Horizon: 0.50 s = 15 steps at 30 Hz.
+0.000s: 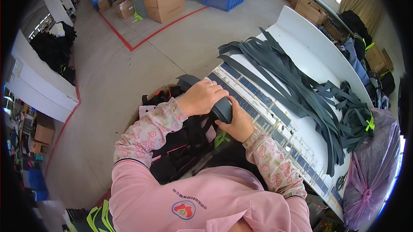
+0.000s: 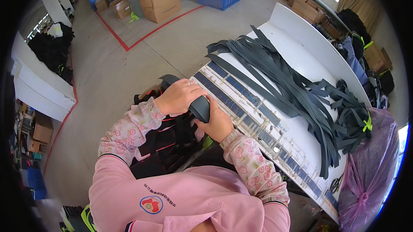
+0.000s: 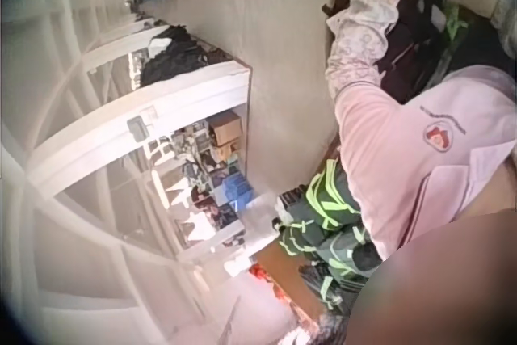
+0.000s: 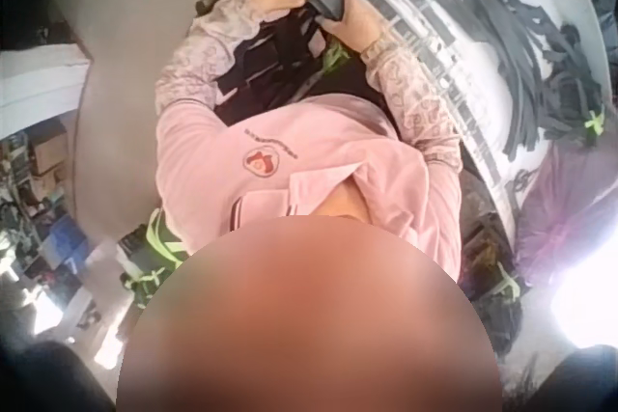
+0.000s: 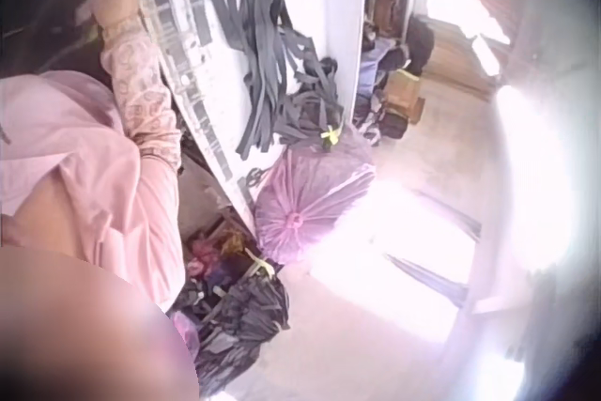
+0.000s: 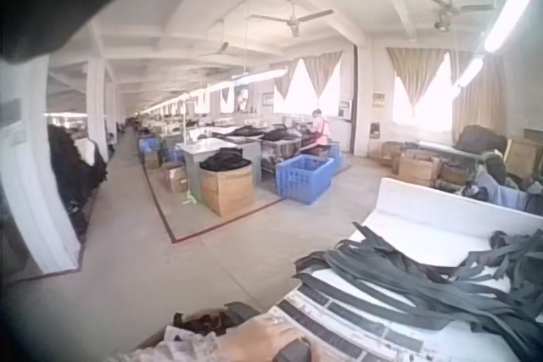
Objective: The recorder is sorting, counting, and organizing long dark straps or bands on a workbench in a manufacturing environment.
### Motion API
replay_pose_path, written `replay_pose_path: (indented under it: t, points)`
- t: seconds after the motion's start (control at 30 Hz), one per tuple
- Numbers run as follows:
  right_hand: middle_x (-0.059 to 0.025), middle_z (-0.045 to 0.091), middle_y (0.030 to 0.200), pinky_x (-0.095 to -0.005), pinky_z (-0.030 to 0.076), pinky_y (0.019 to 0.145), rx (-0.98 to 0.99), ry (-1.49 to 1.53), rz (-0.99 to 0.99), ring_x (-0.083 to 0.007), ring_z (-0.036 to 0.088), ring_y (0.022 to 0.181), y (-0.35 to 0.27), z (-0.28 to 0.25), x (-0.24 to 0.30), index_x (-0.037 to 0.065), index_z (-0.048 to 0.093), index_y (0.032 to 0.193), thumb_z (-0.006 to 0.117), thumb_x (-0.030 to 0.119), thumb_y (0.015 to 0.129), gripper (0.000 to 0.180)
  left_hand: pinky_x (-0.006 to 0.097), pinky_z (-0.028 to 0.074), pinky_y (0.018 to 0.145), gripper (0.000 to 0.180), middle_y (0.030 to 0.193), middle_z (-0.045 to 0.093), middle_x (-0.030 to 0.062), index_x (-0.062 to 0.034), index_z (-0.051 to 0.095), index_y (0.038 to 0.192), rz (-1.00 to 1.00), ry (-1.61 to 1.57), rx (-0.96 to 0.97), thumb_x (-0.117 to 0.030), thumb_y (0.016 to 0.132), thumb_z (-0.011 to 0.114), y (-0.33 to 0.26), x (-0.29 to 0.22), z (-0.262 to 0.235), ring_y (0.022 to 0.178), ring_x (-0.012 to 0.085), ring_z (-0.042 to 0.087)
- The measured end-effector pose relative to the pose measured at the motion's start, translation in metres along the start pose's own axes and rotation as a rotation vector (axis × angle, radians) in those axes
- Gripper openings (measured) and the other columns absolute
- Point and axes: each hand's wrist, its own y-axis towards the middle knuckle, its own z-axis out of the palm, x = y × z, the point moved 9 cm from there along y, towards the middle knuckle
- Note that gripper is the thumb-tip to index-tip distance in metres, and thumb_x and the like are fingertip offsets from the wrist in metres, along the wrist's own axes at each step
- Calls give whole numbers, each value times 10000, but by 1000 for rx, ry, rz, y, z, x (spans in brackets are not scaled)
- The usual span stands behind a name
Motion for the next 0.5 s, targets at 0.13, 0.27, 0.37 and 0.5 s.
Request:
replay_pose_path:
  t: [0.13, 0.27, 0.37, 0.5]
  points:
    - [-263, 686, 884, -428, 546, 758, -9, 31, -21, -404, 698, 847, 16, 14, -10, -36, 536, 1224, 806, 290, 722, 657, 421, 492, 889, 257, 964, 698, 88, -91, 652, 990, -234, -129, -144, -47, 737, 653, -50, 84, 19, 955, 302, 656]
    - [-242, 684, 840, -410, 536, 725, -42, 82, 46, -369, 697, 789, 23, 9, -21, -48, 630, 1034, 798, 261, 713, 476, 452, 474, 915, 368, 1098, 664, 158, -51, 608, 1107, -860, 192, -526, -6, 754, 702, -181, 182, 31, 1078, 343, 605]
    - [-205, 682, 812, -380, 528, 703, -94, 104, 125, -315, 687, 739, 29, -6, -45, -40, 648, 992, 806, 248, 708, 435, 325, 521, 752, 165, 893, 670, 70, -18, 623, 992, -1098, -635, -444, -130, 890, 687, -219, 171, 114, 800, 184, 632]
    - [-166, 680, 792, -341, 519, 679, -169, 123, 112, -225, 656, 694, 36, -25, -47, -38, 654, 1010, 808, 230, 718, 425, 389, 523, 951, 697, 1138, 691, 172, 44, 610, 1265, -561, -1974, 367, -578, 957, 549, -131, -29, 183, 1046, 242, 676]
